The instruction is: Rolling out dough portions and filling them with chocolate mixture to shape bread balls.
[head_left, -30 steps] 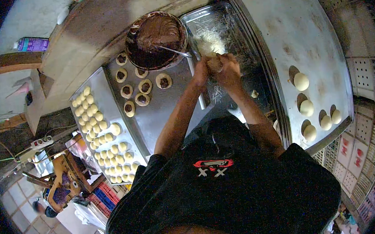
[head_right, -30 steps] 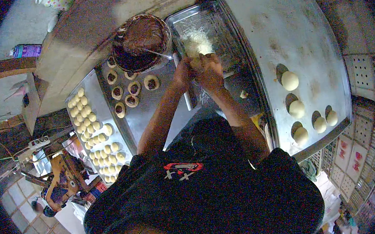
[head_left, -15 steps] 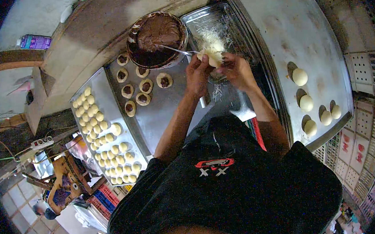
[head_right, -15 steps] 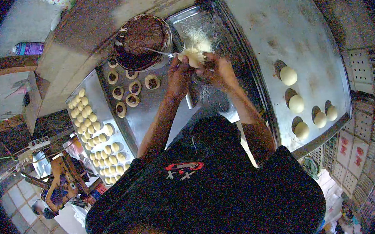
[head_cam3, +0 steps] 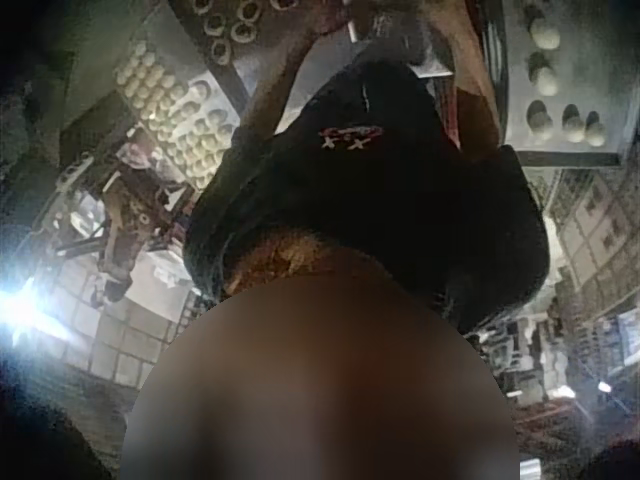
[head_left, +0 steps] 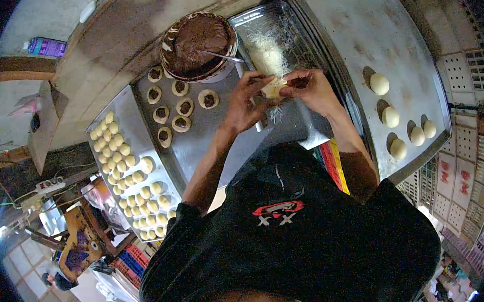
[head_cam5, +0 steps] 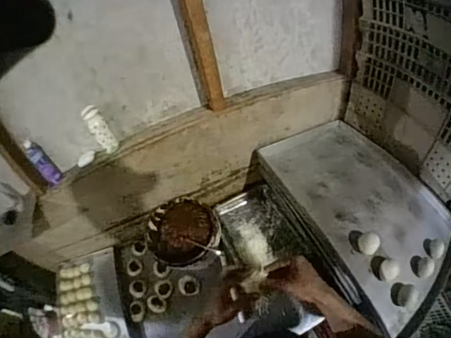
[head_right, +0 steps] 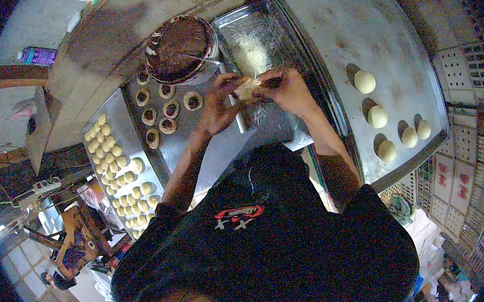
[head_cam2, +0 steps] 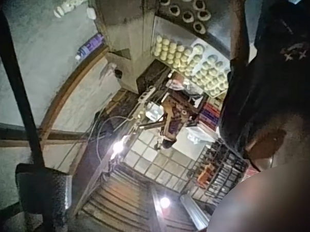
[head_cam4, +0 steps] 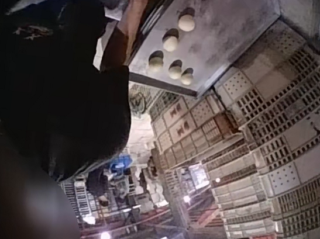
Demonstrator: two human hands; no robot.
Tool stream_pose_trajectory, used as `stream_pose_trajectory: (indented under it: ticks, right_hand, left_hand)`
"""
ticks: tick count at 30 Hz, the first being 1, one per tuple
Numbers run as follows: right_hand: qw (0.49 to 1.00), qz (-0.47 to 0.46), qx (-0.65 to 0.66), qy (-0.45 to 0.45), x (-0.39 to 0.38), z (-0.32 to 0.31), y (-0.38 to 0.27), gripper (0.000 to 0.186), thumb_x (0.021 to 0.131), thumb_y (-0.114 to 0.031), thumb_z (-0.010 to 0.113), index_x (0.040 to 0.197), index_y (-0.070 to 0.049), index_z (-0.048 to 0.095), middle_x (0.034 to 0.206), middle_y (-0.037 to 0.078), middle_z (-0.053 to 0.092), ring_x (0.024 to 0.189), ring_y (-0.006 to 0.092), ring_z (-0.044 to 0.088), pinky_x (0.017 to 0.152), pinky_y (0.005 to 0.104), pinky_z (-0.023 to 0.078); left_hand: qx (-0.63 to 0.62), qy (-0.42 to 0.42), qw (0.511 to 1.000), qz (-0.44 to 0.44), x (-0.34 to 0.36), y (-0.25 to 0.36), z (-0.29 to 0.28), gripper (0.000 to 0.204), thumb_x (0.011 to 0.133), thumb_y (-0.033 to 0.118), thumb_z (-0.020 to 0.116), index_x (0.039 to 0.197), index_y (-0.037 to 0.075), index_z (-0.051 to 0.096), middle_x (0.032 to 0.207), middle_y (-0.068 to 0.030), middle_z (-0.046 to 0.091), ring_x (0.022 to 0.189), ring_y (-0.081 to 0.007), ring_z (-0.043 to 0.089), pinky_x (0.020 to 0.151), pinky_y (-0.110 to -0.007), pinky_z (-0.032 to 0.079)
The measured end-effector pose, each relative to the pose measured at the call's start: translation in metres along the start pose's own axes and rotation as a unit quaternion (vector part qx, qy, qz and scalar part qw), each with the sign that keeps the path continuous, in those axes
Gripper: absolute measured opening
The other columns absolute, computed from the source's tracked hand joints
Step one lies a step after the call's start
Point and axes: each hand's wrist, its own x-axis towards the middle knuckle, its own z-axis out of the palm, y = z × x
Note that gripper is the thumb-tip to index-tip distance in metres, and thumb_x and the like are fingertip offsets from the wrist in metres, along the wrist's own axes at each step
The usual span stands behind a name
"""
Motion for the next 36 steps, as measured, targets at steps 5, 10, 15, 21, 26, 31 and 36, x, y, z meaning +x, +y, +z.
stream_pose_trajectory:
  ticks: [5,10,15,21,26,31,36]
  right_hand:
    - [0.959,-0.204,-0.192,-0.041,-0.022,0.010,-0.037,0.015,0.071,0.004,0.075,0.085,0.000,0.071,0.083,0.006,0.068,0.075,0.0157,0.066,0.072,0.0272,0.053]
    - [0.968,-0.108,-0.226,-0.004,-0.037,0.024,-0.043,0.014,0.070,0.002,0.075,0.083,-0.001,0.073,0.088,0.009,0.070,0.073,0.0175,0.067,0.072,0.0288,0.053]
    - [0.975,-0.090,-0.199,0.045,-0.048,0.032,-0.040,0.017,0.069,0.001,0.076,0.086,0.000,0.073,0.089,0.011,0.071,0.074,0.0172,0.067,0.071,0.0286,0.053]
    - [0.953,-0.179,-0.241,0.030,-0.068,0.045,-0.062,0.017,0.069,-0.004,0.077,0.085,-0.002,0.073,0.087,0.013,0.071,0.077,0.0227,0.068,0.073,0.0310,0.053]
    - [0.958,-0.166,-0.224,0.068,-0.077,0.061,-0.070,0.015,0.069,-0.005,0.075,0.083,-0.004,0.073,0.084,0.012,0.071,0.077,0.0256,0.069,0.072,0.0329,0.053]
    - [0.949,-0.194,-0.233,0.086,-0.081,0.081,-0.068,0.019,0.070,-0.001,0.071,0.089,-0.006,0.073,0.093,0.012,0.071,0.083,0.0260,0.069,0.075,0.0325,0.054]
    - [0.909,-0.279,-0.304,0.068,-0.090,0.093,-0.060,0.019,0.068,0.006,0.071,0.084,-0.003,0.072,0.091,0.010,0.069,0.080,0.0201,0.068,0.068,0.0307,0.054]
  left_hand:
    - [-0.261,0.016,0.948,-0.179,-0.016,-0.001,-0.001,0.031,0.081,0.005,0.071,0.112,0.009,0.069,0.106,-0.0077,0.058,0.097,-0.0153,0.057,0.082,-0.027,0.047]
    - [-0.144,0.062,0.978,-0.137,-0.024,0.028,-0.003,0.024,0.077,0.001,0.073,0.101,0.005,0.071,0.094,-0.0098,0.071,0.086,-0.0159,0.066,0.076,-0.029,0.051]
    - [-0.054,0.088,0.994,-0.028,-0.032,0.044,-0.011,0.025,0.075,0.003,0.074,0.100,0.006,0.072,0.104,-0.0136,0.070,0.093,-0.0225,0.068,0.082,-0.031,0.052]
    - [-0.037,0.122,0.991,0.031,-0.043,0.033,-0.010,0.022,0.079,0.003,0.069,0.100,0.008,0.073,0.097,-0.0121,0.071,0.093,-0.0253,0.069,0.091,-0.033,0.050]
    - [-0.040,0.191,0.981,0.012,-0.060,0.057,0.005,0.024,0.083,0.000,0.063,0.104,0.008,0.071,0.100,-0.0129,0.070,0.098,-0.0230,0.068,0.103,-0.037,0.044]
    - [-0.044,0.174,0.984,-0.008,-0.075,0.059,-0.007,0.042,0.082,-0.006,0.059,0.121,0.008,0.063,0.122,-0.0177,0.060,0.113,-0.0277,0.060,0.101,-0.038,0.046]
    - [-0.129,0.250,0.959,0.031,-0.082,0.067,-0.015,0.041,0.084,-0.004,0.059,0.125,0.001,0.059,0.138,-0.0257,0.046,0.114,-0.0289,0.059,0.091,-0.034,0.051]
